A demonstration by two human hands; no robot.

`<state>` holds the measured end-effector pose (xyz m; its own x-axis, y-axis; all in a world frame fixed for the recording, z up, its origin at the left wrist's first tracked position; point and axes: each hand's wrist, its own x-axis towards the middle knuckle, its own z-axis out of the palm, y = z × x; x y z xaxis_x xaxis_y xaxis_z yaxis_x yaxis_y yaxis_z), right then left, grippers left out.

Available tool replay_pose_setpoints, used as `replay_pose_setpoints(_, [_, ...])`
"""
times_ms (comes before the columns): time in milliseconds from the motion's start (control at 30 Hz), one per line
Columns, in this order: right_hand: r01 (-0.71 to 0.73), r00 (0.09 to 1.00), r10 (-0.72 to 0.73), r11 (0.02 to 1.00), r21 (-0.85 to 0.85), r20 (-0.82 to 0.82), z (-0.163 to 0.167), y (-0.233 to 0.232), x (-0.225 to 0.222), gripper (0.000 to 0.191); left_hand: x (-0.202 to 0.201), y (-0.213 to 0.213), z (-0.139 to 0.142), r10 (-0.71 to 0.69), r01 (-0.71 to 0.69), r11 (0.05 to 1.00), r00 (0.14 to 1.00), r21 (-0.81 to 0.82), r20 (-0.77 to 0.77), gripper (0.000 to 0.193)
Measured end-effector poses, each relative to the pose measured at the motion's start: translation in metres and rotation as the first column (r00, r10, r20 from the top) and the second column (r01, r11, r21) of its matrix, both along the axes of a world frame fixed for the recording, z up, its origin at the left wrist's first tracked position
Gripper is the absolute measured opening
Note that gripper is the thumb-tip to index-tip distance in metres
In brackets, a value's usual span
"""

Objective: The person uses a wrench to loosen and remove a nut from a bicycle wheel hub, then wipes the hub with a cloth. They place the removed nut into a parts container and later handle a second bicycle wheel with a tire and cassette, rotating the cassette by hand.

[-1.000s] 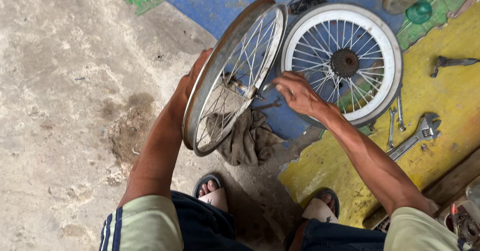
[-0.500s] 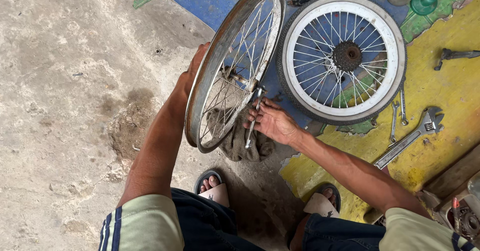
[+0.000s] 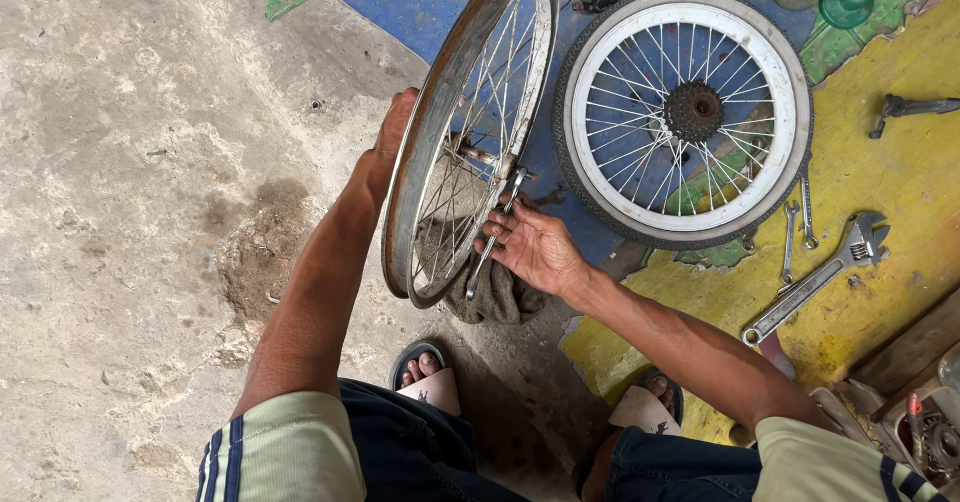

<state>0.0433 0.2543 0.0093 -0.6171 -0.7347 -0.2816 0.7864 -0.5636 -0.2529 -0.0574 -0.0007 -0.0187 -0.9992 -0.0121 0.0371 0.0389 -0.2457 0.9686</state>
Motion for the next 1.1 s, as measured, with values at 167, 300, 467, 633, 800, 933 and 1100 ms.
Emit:
replay_pose_setpoints(167, [0.003, 0.998, 0.0, 0.998, 0.055, -0.065, -0.006, 0.003, -0.001, 0.017, 0.018, -0.004, 0.008, -0.012, 0.003, 0.992, 0.997, -0.13, -0.07, 0.056])
replay_pose_setpoints(300, [0.037, 0.936, 0.022, 0.986, 0.161, -0.351, -0.018, 0.012, -0.008, 0.017, 0.014, -0.004, 0.012, 0.03, -0.006, 0.995, 0.971, -0.103, 0.235, 0.049])
replay_pose_setpoints(467, [0.282, 0.413, 0.556, 0.675, 0.682, -0.721, -0.025, 0.033, -0.049, 0.029, 0.02, -0.009, 0.013, -0.052, 0.066, 0.996, 0.976, -0.057, 0.213, 0.049])
replay_pose_setpoints(633, [0.599, -0.209, 0.916, 0.397, 0.695, -0.343, 0.008, 0.051, -0.097, 0.025, 0.027, -0.009, 0.016, -0.088, 0.098, 0.994, 0.975, -0.039, 0.206, 0.051])
replay_pose_setpoints(800, [0.749, -0.638, 0.721, 0.502, 0.432, 0.27, 0.082, 0.04, -0.117, 0.049, 0.026, -0.003, 0.019, -0.097, 0.108, 0.993, 0.974, -0.04, 0.207, 0.053])
replay_pose_setpoints(933, [0.757, -0.643, 0.709, 0.535, 0.374, 0.289, 0.112, 0.034, -0.112, 0.035, 0.029, -0.004, 0.02, -0.11, 0.119, 0.992, 0.971, -0.031, 0.212, 0.055])
replay_pose_setpoints(1100, [0.491, 0.147, 0.989, -0.057, 0.869, -0.019, 0.075, 0.053, -0.098, 0.029, 0.033, -0.006, 0.024, -0.11, 0.118, 0.993, 0.97, -0.027, 0.218, 0.058])
